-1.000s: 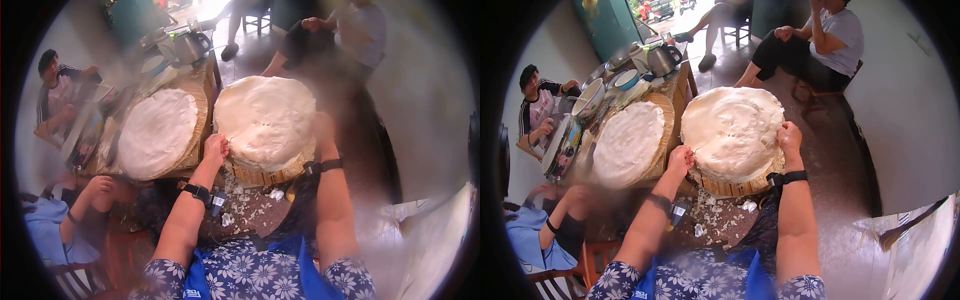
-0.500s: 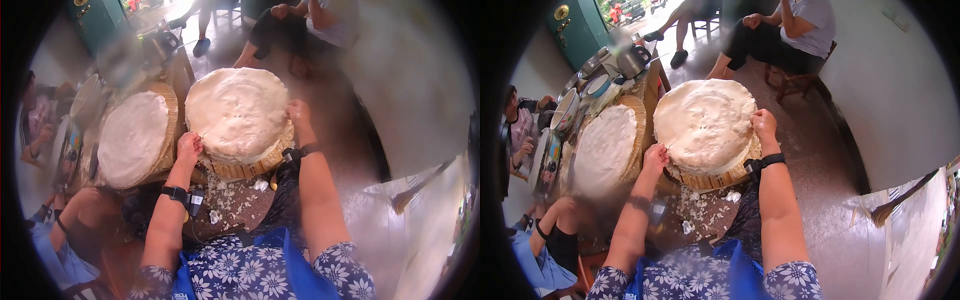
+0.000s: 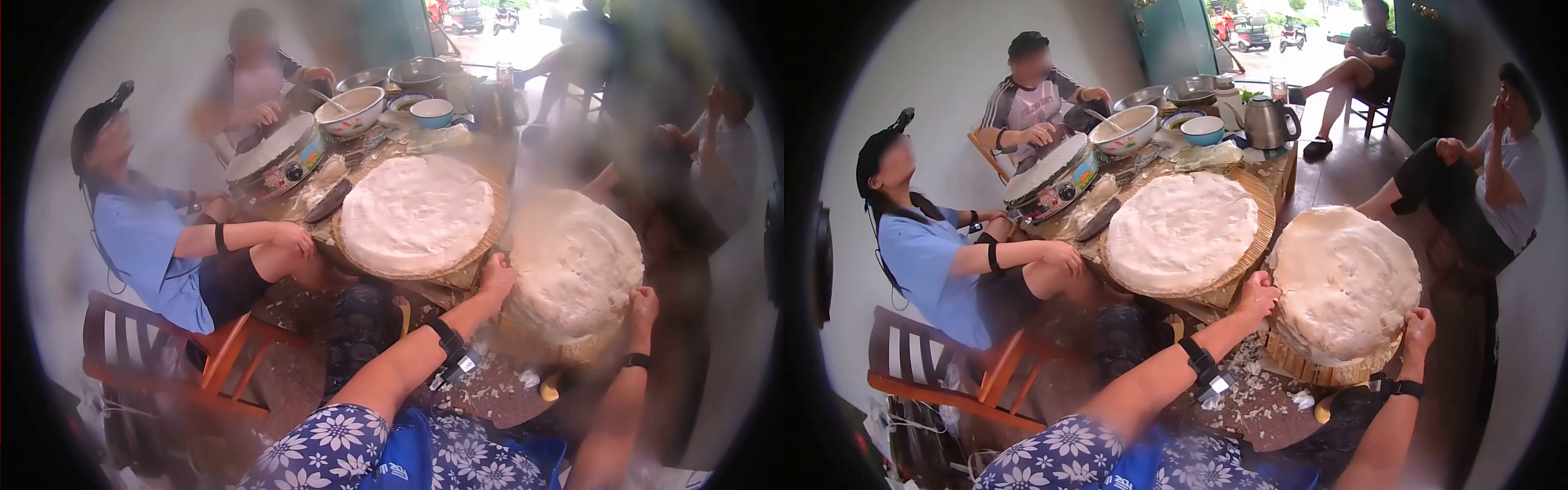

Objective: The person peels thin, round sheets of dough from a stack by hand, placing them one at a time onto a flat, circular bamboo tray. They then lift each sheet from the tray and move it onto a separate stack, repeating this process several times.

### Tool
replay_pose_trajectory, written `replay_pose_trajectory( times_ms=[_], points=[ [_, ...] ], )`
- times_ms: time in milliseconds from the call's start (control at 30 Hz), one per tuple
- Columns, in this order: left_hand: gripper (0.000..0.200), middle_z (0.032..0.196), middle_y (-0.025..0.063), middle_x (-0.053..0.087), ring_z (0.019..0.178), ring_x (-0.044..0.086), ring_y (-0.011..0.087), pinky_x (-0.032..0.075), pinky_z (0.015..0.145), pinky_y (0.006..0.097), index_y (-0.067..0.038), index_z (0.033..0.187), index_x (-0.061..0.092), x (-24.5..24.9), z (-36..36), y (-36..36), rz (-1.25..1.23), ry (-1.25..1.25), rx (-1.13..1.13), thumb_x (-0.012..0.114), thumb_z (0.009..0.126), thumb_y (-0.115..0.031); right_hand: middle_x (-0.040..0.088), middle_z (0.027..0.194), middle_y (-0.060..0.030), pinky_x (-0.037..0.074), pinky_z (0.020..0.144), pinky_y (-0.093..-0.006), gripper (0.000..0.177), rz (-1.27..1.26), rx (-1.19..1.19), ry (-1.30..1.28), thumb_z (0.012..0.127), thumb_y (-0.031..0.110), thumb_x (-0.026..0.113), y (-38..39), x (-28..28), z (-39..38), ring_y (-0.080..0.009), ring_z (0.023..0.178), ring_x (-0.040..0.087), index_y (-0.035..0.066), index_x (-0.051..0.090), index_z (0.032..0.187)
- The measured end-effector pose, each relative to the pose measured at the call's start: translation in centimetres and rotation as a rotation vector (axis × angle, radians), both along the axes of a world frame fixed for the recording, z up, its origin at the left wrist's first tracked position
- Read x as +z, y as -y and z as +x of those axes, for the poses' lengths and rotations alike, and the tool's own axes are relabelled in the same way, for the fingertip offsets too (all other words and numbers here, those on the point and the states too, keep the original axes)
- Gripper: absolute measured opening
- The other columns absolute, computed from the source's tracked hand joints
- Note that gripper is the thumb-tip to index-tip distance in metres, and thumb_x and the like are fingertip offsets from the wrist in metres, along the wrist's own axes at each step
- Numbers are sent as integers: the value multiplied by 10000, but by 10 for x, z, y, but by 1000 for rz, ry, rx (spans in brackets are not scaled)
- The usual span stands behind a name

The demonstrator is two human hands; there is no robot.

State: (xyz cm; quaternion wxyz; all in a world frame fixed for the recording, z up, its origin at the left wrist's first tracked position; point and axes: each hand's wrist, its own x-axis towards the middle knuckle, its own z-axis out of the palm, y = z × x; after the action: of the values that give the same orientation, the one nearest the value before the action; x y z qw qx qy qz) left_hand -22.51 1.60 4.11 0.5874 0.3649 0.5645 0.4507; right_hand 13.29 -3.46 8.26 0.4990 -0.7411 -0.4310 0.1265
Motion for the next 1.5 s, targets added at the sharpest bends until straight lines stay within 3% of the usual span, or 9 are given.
replay_pose_trajectory(
  times_ms=[100,200,333,567,600,667,900,1133,1500],
  points=[
    [469,993,54,514,607,500,100,422,490,239,-26,1208,461,1,-4,13,104,-140,-36,616,771,-90,601,669,-62,453,512,-267,103,-6,-34,91,719,36,590,1,-3,-1,-129,530,552,-15,599,809],
    [386,986,39,530,600,498,86,420,487,224,-29,1163,501,35,-24,31,83,101,-259,593,792,-82,611,696,-77,468,560,-290,122,-38,-68,184,714,55,605,5,1,-4,-156,581,572,-16,593,813],
    [204,789,-21,595,568,538,71,432,493,204,-74,1038,588,62,-62,34,110,331,-421,603,836,-103,615,721,-93,474,614,-313,131,-75,-87,277,730,91,602,4,2,-2,-197,641,591,-3,591,820],
    [216,815,-4,625,598,568,87,455,545,232,-89,1034,606,87,-194,33,177,323,-16,630,823,-127,619,760,-111,468,686,-328,140,40,-60,406,790,139,590,2,14,-26,-225,718,596,16,587,857],
    [246,792,-8,612,602,559,86,448,552,236,-95,1054,597,84,-217,34,187,329,63,633,816,-142,608,736,-77,468,629,-303,125,73,-55,443,801,127,594,-3,9,-28,-176,677,582,24,595,873],
    [247,909,9,636,644,593,120,477,587,260,-97,1056,579,70,-262,36,217,273,219,623,814,-115,581,711,-27,443,535,-259,106,7,57,80,814,117,599,-11,6,-39,-110,605,548,35,608,880],
    [291,868,12,575,659,581,163,480,598,304,-109,1104,492,35,-334,35,69,212,522,580,827,-112,574,706,2,428,452,-227,111,-110,430,-157,832,137,573,-21,32,-181,-88,551,555,59,621,894],
    [329,875,25,579,668,580,160,476,596,307,-84,1139,468,30,-334,36,18,268,374,581,832,-123,595,721,3,426,454,-206,176,-179,740,-452,831,147,587,-38,46,-285,-72,541,548,21,624,949],
    [333,879,31,594,651,582,147,480,578,286,-71,1142,459,21,-338,33,17,344,401,579,833,-103,588,719,23,413,458,-195,196,-295,763,-392,836,154,595,-44,47,-332,-59,550,549,40,619,993]
  ],
)
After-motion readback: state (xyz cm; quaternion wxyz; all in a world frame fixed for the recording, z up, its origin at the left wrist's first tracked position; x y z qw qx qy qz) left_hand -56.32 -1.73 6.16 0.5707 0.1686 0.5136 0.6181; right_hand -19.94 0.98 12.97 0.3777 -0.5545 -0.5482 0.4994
